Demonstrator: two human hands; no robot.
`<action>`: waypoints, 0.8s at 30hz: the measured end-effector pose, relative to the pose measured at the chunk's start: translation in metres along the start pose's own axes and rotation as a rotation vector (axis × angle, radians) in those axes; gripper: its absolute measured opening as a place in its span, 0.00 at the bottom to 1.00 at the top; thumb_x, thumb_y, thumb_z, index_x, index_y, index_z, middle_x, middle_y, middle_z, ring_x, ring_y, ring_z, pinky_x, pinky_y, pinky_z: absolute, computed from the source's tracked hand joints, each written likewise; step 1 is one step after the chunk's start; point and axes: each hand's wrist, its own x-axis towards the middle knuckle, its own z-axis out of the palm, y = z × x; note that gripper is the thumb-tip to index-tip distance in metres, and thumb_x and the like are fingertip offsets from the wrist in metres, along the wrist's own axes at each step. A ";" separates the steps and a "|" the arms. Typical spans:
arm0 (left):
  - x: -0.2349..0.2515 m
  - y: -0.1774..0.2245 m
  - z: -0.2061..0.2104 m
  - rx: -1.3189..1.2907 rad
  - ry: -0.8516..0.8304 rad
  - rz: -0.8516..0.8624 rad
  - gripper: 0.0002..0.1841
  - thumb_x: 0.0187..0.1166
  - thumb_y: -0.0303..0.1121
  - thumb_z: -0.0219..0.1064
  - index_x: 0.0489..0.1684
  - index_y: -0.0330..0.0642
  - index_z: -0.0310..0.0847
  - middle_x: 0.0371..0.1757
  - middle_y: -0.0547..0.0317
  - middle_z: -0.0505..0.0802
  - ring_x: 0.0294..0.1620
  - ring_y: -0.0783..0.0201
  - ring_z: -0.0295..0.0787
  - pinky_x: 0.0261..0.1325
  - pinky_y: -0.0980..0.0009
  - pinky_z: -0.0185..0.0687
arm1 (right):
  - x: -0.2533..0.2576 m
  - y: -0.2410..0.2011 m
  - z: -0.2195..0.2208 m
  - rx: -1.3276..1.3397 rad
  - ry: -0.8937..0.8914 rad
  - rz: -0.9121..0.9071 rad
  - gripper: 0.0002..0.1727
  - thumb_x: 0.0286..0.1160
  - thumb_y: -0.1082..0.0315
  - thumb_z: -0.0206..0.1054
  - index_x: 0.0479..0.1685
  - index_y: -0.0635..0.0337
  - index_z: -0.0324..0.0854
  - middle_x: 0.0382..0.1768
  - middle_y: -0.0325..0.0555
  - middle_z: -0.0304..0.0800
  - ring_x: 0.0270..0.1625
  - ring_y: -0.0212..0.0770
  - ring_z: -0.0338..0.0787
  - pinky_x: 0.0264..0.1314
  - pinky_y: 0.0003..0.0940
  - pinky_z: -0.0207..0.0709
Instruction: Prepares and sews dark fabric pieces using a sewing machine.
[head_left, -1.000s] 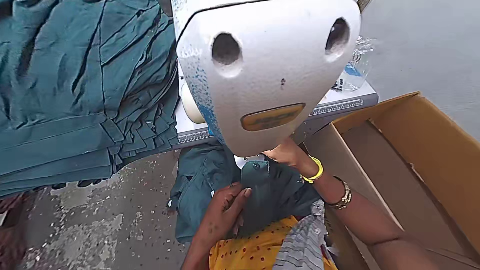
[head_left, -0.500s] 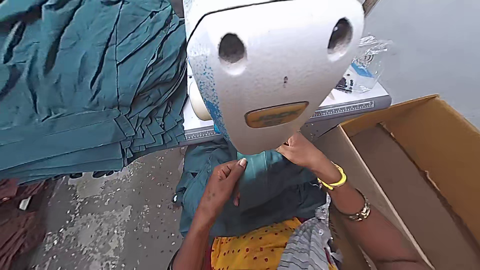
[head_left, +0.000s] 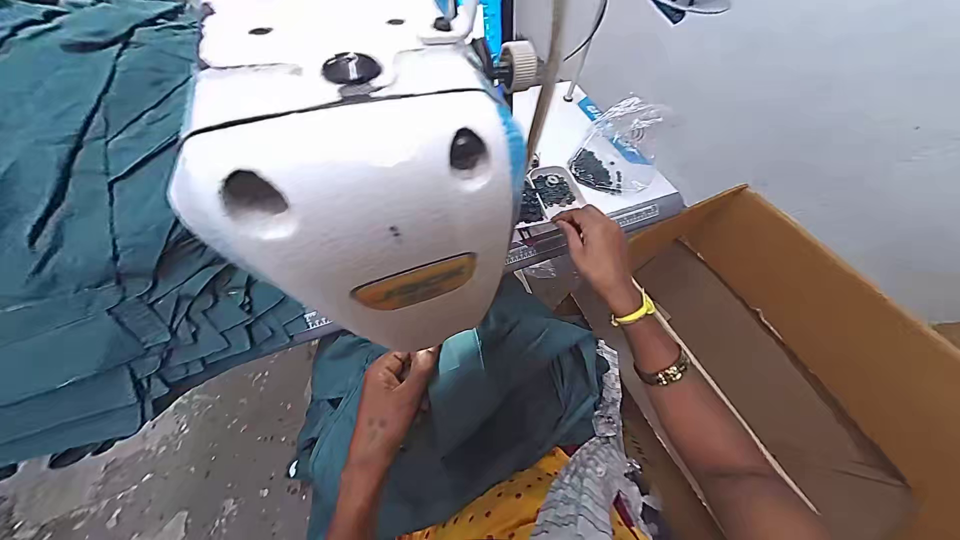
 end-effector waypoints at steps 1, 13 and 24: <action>0.000 -0.002 0.000 -0.006 0.003 0.013 0.14 0.83 0.39 0.60 0.23 0.50 0.78 0.13 0.76 0.78 0.09 0.81 0.69 0.12 0.84 0.66 | 0.002 0.012 -0.004 -0.063 0.034 0.011 0.11 0.84 0.70 0.64 0.53 0.63 0.90 0.45 0.60 0.89 0.49 0.62 0.90 0.49 0.61 0.82; 0.002 -0.007 0.004 -0.002 0.076 0.075 0.13 0.81 0.38 0.61 0.21 0.51 0.77 0.15 0.76 0.79 0.13 0.82 0.73 0.16 0.85 0.68 | 0.026 0.042 0.018 -0.253 -0.054 -0.213 0.16 0.72 0.67 0.78 0.57 0.62 0.89 0.54 0.65 0.85 0.56 0.67 0.85 0.51 0.61 0.78; -0.024 0.000 0.005 0.082 0.043 0.020 0.16 0.85 0.40 0.61 0.25 0.42 0.81 0.20 0.71 0.80 0.22 0.79 0.75 0.29 0.79 0.73 | 0.015 -0.008 -0.002 0.174 -0.043 -0.305 0.06 0.77 0.72 0.71 0.44 0.67 0.88 0.41 0.57 0.91 0.42 0.53 0.91 0.46 0.52 0.84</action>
